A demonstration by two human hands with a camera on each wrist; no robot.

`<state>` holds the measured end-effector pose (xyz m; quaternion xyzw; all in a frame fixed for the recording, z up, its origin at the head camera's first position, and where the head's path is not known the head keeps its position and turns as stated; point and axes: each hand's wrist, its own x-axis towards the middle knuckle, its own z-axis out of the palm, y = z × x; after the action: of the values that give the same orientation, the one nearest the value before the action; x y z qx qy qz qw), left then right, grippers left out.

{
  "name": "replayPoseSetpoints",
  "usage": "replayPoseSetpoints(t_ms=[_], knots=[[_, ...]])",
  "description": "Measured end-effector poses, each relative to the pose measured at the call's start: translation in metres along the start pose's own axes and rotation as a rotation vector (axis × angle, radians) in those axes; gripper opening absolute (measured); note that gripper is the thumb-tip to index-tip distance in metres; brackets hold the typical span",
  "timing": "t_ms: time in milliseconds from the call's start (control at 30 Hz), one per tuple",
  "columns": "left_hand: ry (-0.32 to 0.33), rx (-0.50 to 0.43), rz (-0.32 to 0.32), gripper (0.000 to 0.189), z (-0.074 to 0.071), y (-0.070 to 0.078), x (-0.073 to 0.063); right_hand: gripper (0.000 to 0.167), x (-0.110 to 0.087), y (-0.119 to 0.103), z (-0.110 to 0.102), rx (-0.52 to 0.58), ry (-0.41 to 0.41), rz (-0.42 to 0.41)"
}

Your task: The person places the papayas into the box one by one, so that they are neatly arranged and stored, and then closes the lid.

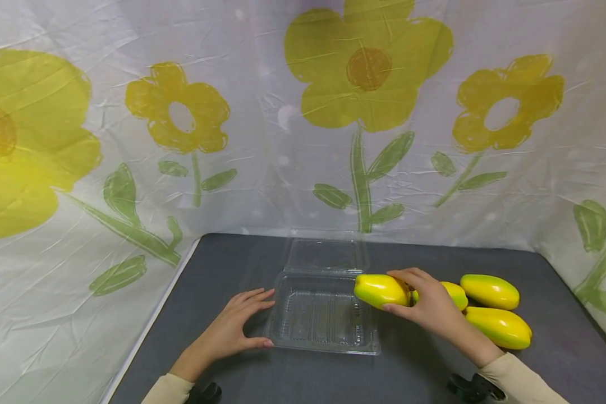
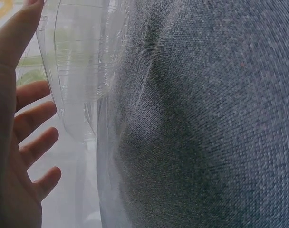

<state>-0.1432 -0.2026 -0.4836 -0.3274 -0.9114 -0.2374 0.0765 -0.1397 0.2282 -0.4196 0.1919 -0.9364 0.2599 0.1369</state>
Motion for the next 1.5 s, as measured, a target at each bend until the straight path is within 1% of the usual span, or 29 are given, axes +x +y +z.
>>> replayPoseSetpoints(t_ms=[467, 733, 867, 1133, 1333, 1500], knots=[[-0.003, 0.004, -0.010, 0.085, 0.001, 0.000, 0.000, 0.066, 0.016, -0.018, 0.016, 0.052, -0.029, -0.020], [-0.007, 0.001, -0.014, 0.083, 0.001, 0.000, 0.000, 0.063, 0.023, -0.027, 0.028, 0.101, -0.028, -0.037], [-0.008, -0.003, -0.012, 0.083, 0.001, 0.001, 0.000, 0.063, 0.027, -0.031, 0.031, 0.121, -0.026, -0.018], [0.000, -0.008, -0.004, 0.082, 0.000, 0.001, -0.001, 0.063, 0.032, -0.039, 0.041, 0.180, -0.057, 0.025], [-0.010, -0.008, -0.019, 0.083, 0.000, 0.003, 0.000, 0.064, 0.037, -0.044, 0.047, 0.214, -0.065, 0.030], [-0.012, -0.017, -0.033, 0.084, -0.001, 0.004, -0.001, 0.065, 0.041, -0.049, 0.052, 0.239, -0.087, 0.037]])
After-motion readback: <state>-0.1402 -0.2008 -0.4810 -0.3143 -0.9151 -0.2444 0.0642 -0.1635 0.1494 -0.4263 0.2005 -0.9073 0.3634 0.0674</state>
